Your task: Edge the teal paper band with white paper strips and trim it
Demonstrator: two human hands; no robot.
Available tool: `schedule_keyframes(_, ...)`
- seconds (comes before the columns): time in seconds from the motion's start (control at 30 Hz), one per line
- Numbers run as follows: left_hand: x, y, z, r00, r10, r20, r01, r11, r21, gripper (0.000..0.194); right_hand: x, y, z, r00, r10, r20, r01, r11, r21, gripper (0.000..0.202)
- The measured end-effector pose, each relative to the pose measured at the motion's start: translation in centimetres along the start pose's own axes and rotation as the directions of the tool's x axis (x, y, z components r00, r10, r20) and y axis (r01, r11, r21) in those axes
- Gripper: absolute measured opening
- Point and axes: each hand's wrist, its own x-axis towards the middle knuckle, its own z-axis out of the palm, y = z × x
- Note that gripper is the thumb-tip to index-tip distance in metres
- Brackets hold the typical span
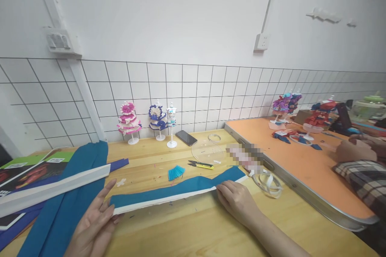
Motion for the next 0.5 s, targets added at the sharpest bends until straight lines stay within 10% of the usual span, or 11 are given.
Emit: schedule_keyframes(0.5, -0.1, 0.5, 1.3, 0.998, 0.040, -0.052, -0.039, 0.999, 0.018, 0.073, 0.3, 0.4, 0.1, 0.998, 0.046, 0.049, -0.047, 0.999, 0.013, 0.027)
